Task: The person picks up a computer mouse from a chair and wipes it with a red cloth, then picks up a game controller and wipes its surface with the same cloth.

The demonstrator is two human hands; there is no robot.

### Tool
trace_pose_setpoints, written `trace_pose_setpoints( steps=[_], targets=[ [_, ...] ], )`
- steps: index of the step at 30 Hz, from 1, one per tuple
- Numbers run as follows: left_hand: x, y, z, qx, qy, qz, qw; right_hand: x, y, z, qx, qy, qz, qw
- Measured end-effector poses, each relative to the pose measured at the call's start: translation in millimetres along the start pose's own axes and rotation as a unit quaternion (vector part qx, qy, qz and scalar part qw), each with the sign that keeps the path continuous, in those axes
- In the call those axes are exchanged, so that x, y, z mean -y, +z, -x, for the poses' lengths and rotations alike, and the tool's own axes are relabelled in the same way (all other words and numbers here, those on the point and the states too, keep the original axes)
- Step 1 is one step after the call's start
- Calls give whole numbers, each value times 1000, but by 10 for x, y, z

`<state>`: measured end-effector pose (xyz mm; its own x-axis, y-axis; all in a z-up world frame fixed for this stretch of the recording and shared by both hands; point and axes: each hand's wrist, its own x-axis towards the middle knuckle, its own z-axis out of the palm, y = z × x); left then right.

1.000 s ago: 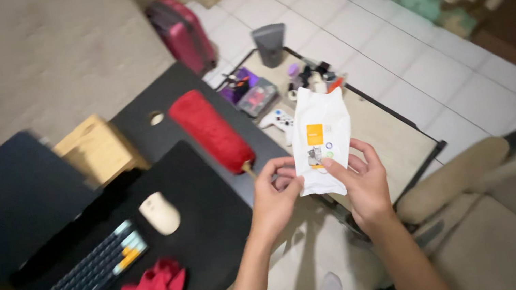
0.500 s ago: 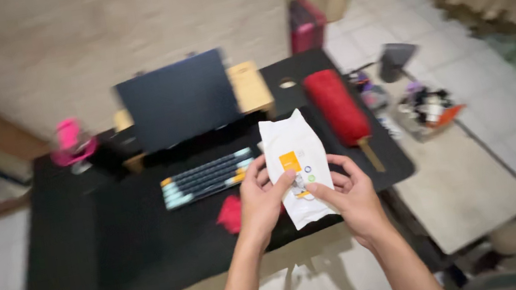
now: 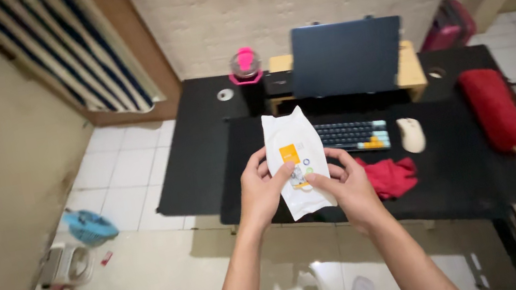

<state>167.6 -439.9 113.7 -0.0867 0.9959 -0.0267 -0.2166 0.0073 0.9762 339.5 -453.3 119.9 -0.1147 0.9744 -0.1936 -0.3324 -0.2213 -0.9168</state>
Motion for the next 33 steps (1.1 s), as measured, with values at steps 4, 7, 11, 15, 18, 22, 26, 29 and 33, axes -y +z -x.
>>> trace_pose_setpoints(
  steps=[4,7,11,15,18,22,26,29,33],
  targets=[
    [-137,-440,-5,-37,9,10,999,-88,449,-167,36,23,2,999],
    [-195,-717,-64,-76,-7,-4,997,-188,695,-322,51,34,21,998],
    [-167,-1069,-306,-91,-7,-4,996,-403,904,-681,76,48,73,993],
    [-78,-1420,-712,-108,-14,-25,994,-601,1099,-1132,105,62,82,989],
    [7,-1651,-1011,-130,-19,-63,989,-674,1274,-1438,93,105,121,983],
    [126,-1883,-1417,-154,-70,-91,981,-818,1417,-1886,92,105,148,979],
    [319,-2085,-1681,-150,-71,-106,980,-1136,1481,-2306,79,101,187,974],
    [485,-2240,-1909,-174,-75,-173,967,-1297,1535,-2554,78,98,201,972],
    [764,-2511,-2237,-158,-60,-246,954,-1424,1671,-2822,54,106,237,964]
  ],
)
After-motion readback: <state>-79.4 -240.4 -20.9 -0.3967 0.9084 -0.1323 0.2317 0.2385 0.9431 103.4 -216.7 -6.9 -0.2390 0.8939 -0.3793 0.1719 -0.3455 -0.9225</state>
